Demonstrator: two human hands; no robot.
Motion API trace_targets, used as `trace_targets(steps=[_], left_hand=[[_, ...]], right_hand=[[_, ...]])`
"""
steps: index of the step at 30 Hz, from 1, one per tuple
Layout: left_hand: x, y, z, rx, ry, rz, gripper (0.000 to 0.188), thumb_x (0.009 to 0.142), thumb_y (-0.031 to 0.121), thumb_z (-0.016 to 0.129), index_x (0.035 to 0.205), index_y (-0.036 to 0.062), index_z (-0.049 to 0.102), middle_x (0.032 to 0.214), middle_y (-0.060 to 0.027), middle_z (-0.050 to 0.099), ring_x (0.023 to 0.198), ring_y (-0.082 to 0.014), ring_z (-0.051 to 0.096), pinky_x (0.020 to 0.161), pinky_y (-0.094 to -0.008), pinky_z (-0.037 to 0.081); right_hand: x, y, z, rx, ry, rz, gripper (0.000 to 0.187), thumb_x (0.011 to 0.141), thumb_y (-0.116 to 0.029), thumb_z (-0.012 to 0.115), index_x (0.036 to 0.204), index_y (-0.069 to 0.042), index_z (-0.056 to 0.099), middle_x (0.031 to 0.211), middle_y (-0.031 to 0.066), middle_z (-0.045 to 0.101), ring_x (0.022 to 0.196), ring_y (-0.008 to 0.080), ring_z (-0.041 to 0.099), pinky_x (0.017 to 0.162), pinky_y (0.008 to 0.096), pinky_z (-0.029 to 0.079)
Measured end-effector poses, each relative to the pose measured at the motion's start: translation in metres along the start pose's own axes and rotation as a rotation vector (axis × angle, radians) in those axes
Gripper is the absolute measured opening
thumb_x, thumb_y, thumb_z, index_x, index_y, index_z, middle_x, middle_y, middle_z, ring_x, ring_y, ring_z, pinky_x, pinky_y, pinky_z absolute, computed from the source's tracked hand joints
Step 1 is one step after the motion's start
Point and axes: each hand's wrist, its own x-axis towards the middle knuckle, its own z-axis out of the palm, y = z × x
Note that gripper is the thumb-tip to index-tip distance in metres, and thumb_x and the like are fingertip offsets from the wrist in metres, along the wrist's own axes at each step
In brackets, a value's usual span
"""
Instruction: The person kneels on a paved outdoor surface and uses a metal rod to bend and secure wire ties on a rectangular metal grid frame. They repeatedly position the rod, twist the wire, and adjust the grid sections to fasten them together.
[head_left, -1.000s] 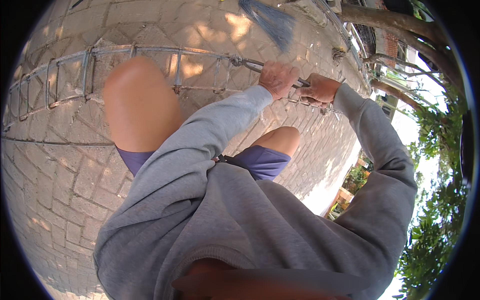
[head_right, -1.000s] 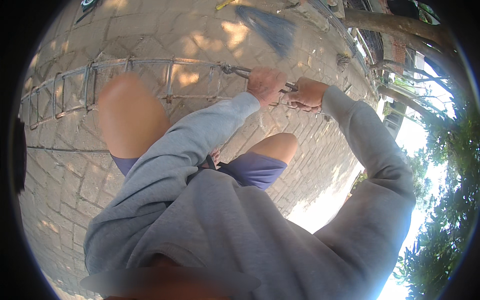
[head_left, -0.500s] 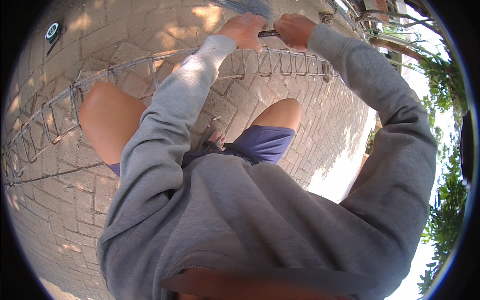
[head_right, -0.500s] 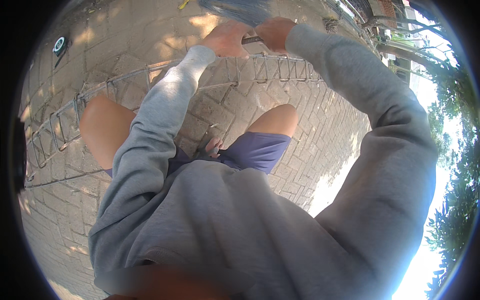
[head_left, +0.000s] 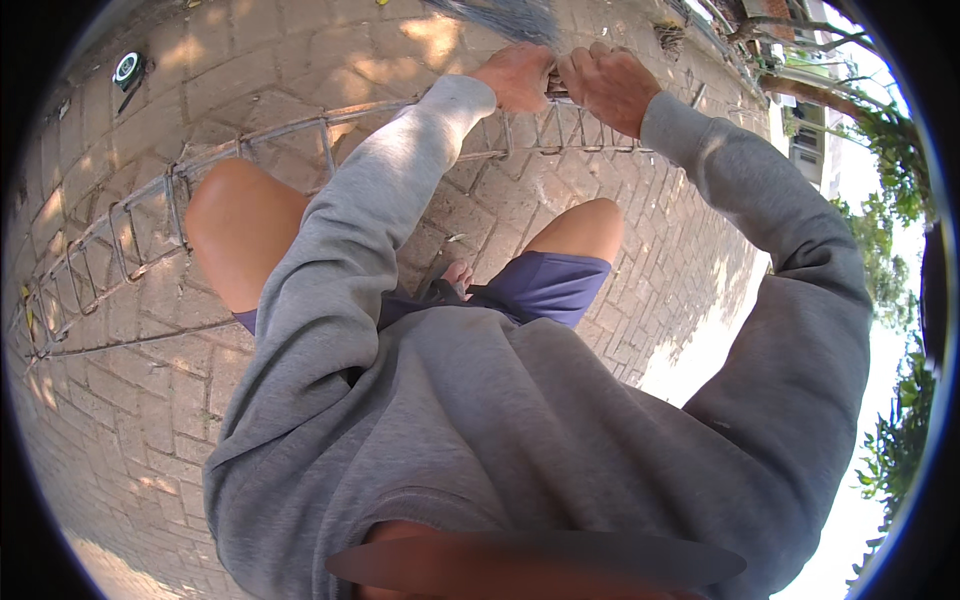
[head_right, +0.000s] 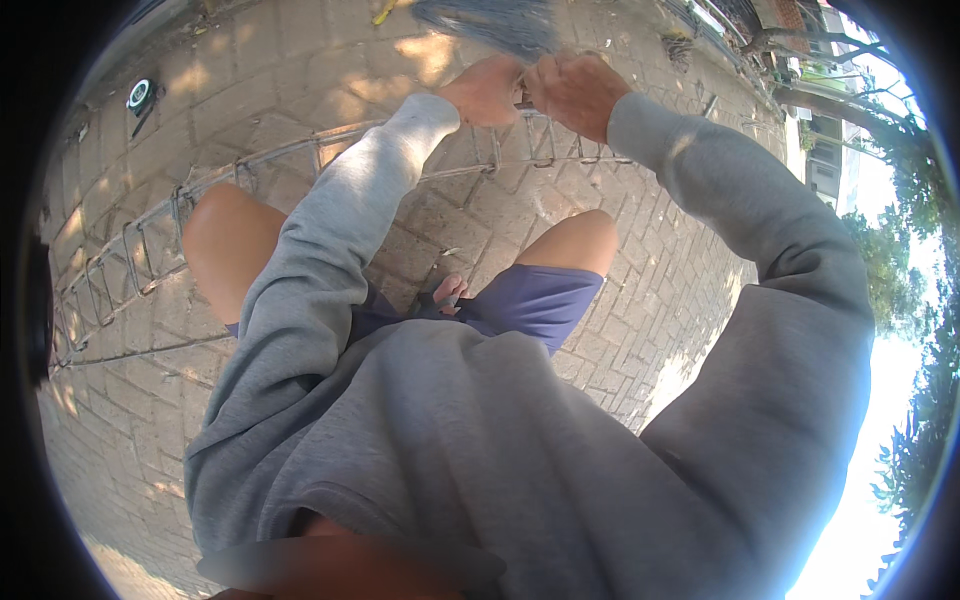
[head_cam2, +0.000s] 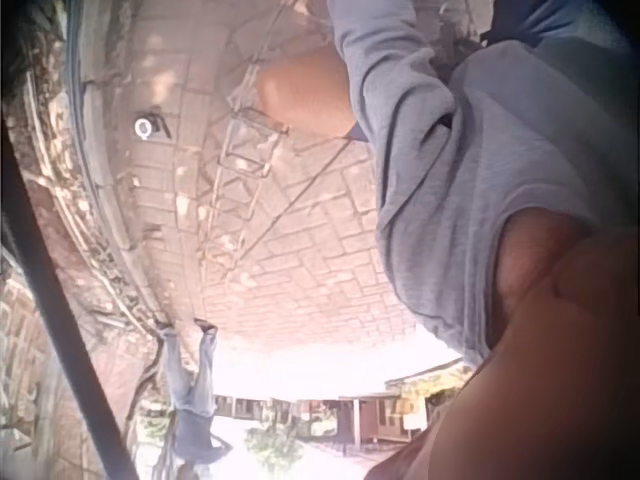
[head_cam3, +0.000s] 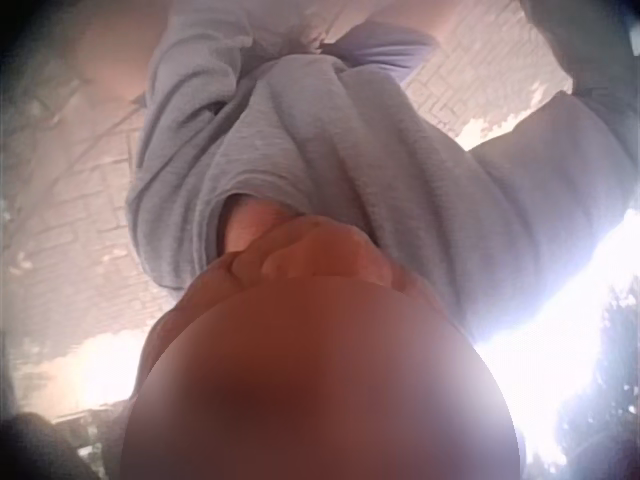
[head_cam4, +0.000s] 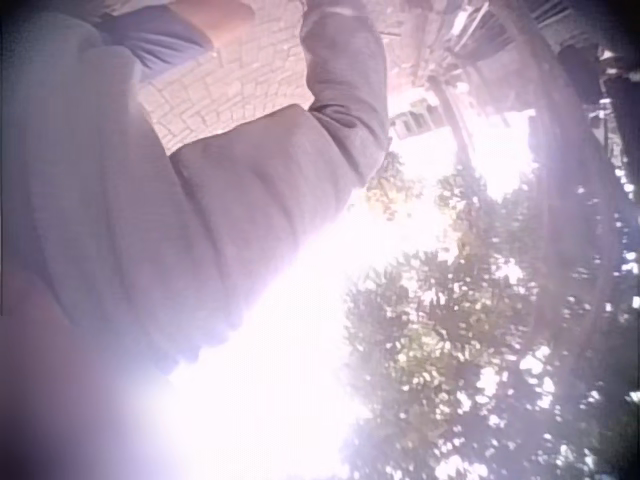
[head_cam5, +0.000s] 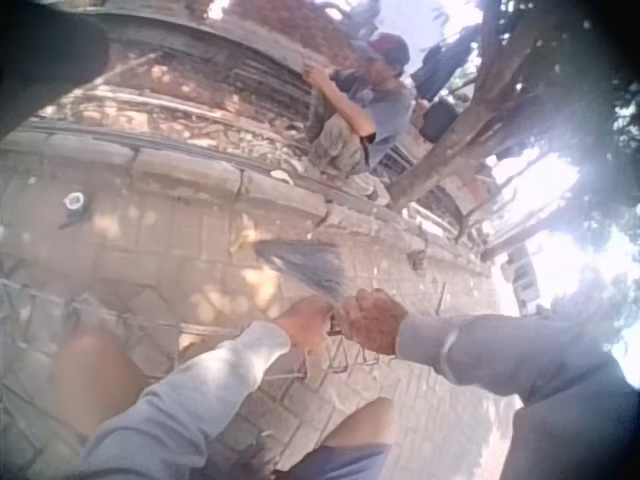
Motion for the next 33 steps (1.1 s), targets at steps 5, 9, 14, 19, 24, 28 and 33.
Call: trace_targets(steps=[5,9,14,19,24,28,33], left_hand=[[-0.036,0.05,0.026,0.111,0.458,-0.035,0.043,0.078,0.016,0.074,0.118,0.0035,0.064,0.1,-0.0187,0.069,0.101,-0.0356,0.067,0.085,-0.0477,0.052],[-0.046,0.058,0.06,0.207,0.459,-0.091,0.043,0.078,0.015,0.075,0.117,0.0033,0.062,0.105,-0.0169,0.067,0.108,-0.0311,0.064,0.091,-0.0471,0.048],[-0.039,0.039,0.056,0.021,0.131,-0.027,0.051,0.078,0.012,0.072,0.127,0.0064,0.061,0.114,-0.0155,0.069,0.115,-0.0315,0.063,0.096,-0.0466,0.049],[-0.053,0.02,-0.042,0.282,0.124,-0.061,0.047,0.079,0.018,0.072,0.125,0.0102,0.067,0.11,-0.0076,0.073,0.111,-0.0341,0.067,0.099,-0.0428,0.051],[-0.083,-0.017,-0.125,0.09,0.367,-0.311,0.046,0.086,0.028,0.072,0.127,0.0068,0.069,0.106,-0.0133,0.077,0.099,-0.0289,0.073,0.09,-0.0407,0.056],[-0.09,-0.023,-0.091,0.001,0.148,-0.352,0.043,0.087,0.026,0.073,0.125,0.0042,0.071,0.104,-0.0137,0.077,0.097,-0.0265,0.073,0.086,-0.039,0.057],[-0.055,-0.032,-0.04,-0.124,0.15,-0.291,0.034,0.094,0.016,0.067,0.124,-0.0003,0.071,0.098,-0.0148,0.078,0.078,-0.0208,0.074,0.077,-0.0349,0.057]], right_hand=[[0.005,0.011,0.013,1.26,-0.708,0.291,0.034,0.097,-0.03,0.068,0.087,0.002,0.065,0.068,0.0114,0.066,0.061,0.0215,0.068,0.054,0.0356,0.054],[-0.002,0.022,0.006,1.665,-1.033,0.336,0.033,0.095,-0.028,0.07,0.097,0.004,0.066,0.076,0.0122,0.069,0.065,0.0225,0.07,0.056,0.0386,0.055],[-0.028,-0.034,0.002,0.58,-0.178,0.131,0.023,0.087,-0.017,0.068,0.099,0.003,0.064,0.084,0.0175,0.07,0.07,0.0308,0.071,0.061,0.0443,0.055],[-0.037,-0.043,0.023,1.271,-0.473,0.327,0.026,0.098,-0.024,0.061,0.09,0.001,0.061,0.069,0.0093,0.065,0.053,0.0224,0.064,0.048,0.0376,0.049],[-0.057,-0.043,0.027,1.747,-0.571,0.467,0.032,0.102,-0.028,0.059,0.092,0.002,0.064,0.069,0.0113,0.065,0.057,0.0246,0.064,0.054,0.0397,0.05],[-0.08,-0.053,0.026,1.192,-0.221,0.334,0.025,0.1,-0.027,0.06,0.101,-0.002,0.066,0.081,0.0192,0.069,0.079,0.0397,0.067,0.072,0.0498,0.052],[-0.114,-0.051,0.025,1.175,-0.102,0.366,0.029,0.099,-0.023,0.061,0.125,-0.011,0.067,0.092,0.0216,0.07,0.088,0.0427,0.066,0.079,0.0523,0.051]])
